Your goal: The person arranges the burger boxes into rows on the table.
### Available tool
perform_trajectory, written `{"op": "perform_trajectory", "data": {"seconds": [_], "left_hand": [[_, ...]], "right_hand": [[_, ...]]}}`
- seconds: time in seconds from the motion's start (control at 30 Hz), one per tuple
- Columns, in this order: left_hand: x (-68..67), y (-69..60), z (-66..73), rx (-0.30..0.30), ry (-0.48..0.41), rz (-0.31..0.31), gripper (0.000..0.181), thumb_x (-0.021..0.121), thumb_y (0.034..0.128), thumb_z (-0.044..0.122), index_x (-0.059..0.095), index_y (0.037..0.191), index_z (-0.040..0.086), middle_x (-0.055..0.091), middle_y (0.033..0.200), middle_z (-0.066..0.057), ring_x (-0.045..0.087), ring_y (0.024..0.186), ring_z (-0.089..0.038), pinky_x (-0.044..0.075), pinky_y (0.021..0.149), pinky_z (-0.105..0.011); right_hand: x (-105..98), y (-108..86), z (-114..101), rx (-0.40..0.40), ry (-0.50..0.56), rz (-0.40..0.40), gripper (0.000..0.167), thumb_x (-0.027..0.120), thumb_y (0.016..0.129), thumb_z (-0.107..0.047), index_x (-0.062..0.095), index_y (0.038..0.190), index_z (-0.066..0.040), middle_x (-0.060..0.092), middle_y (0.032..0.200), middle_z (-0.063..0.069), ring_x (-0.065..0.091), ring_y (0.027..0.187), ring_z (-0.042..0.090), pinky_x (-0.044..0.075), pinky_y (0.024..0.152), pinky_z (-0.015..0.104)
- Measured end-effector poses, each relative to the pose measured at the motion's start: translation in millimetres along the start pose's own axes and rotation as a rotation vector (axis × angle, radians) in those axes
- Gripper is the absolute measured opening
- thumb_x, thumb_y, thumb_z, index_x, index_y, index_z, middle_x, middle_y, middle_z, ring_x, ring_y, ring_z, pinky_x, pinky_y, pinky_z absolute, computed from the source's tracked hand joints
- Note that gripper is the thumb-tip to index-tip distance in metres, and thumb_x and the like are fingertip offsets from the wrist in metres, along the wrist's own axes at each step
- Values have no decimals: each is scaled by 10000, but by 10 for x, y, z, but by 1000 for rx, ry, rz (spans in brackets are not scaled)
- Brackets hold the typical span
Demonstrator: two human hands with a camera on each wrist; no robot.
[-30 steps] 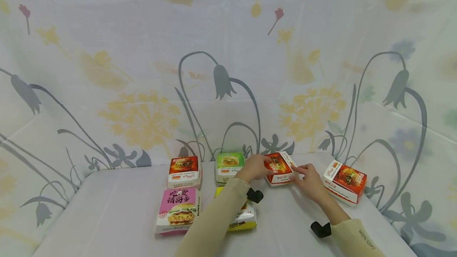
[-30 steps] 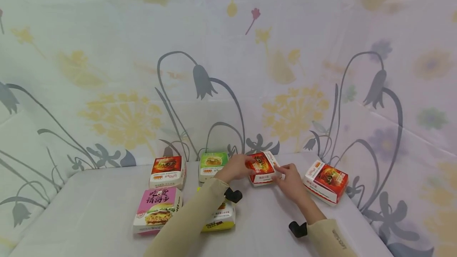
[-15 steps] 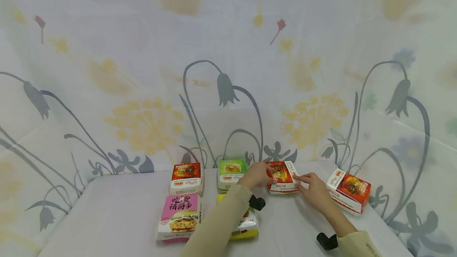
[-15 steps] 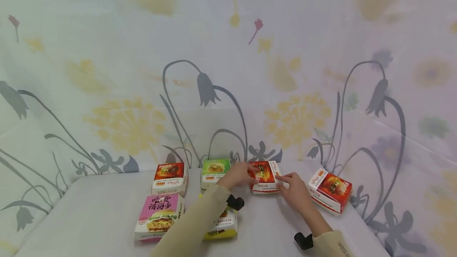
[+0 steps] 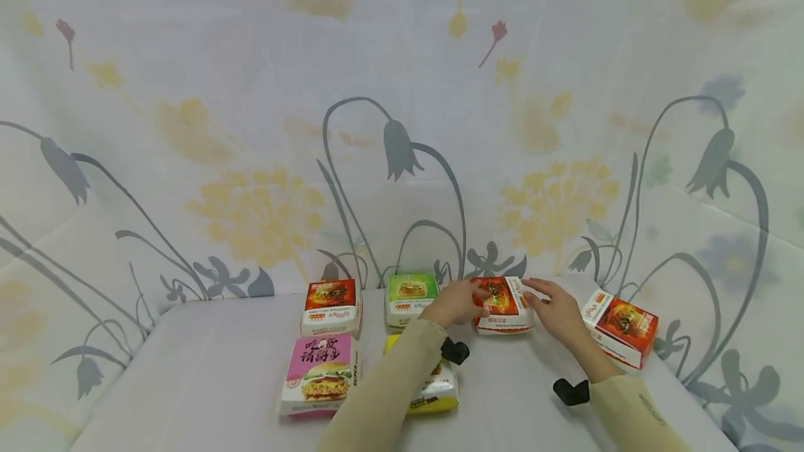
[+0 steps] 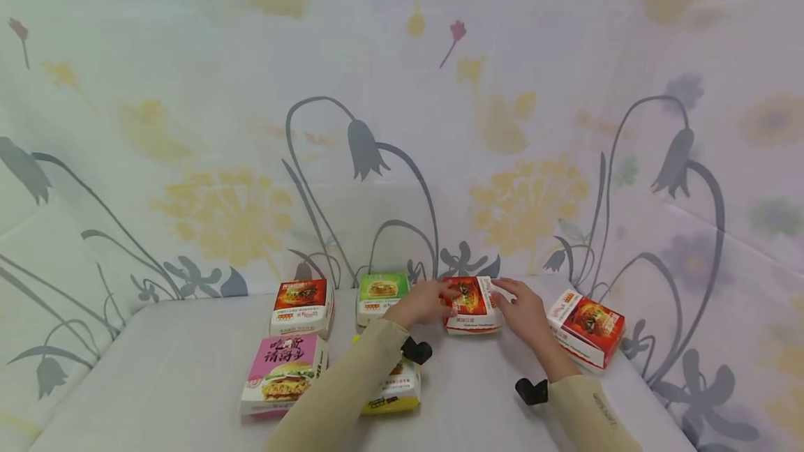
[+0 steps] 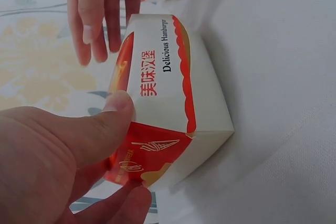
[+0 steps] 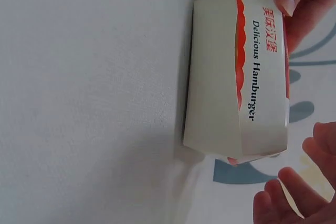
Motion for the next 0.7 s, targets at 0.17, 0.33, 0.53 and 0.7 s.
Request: {"op": "perform_trajectory", "data": {"seconds": [0.17, 0.33, 0.53, 0.7], "left_hand": [[5, -3, 8, 15, -5, -5, 424, 725, 921, 327, 654, 1338, 300, 447, 1516, 103, 396, 1406, -205, 363, 1112, -403], [2, 14, 5, 31, -4, -13, 420, 710, 933, 317, 646, 1347, 296, 423, 1533, 103, 381, 1416, -201, 342, 1127, -399], [27, 15, 22, 53, -7, -35, 414, 696, 945, 309, 642, 1355, 284, 408, 1546, 83, 380, 1416, -194, 337, 1132, -386], [52, 9, 22, 59, -4, -37, 418, 677, 959, 304, 626, 1373, 284, 384, 1560, 89, 371, 1420, -173, 339, 1129, -359]], "right_hand": [[53, 114, 44, 9, 3, -41, 428, 553, 1038, -242, 571, 1366, 32, 459, 1460, 264, 400, 1343, 470, 431, 1018, 557], [127, 193, 43, 12, 43, -96, 464, 535, 1043, -279, 548, 1389, 30, 408, 1496, 271, 350, 1375, 477, 372, 1063, 576], [220, 240, 88, 55, 47, -158, 475, 500, 1056, -304, 536, 1403, 17, 380, 1515, 272, 303, 1395, 493, 306, 1085, 629], [292, 216, 130, 71, 71, -208, 471, 516, 1050, -300, 536, 1406, 9, 378, 1516, 270, 276, 1398, 515, 234, 1079, 694]]}}
Point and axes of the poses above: each hand's wrist, its own y-axis towards the middle knuckle, its own x-axis out of the palm, z = x × y, the point moved 10 cm from there along y, towards the middle knuckle
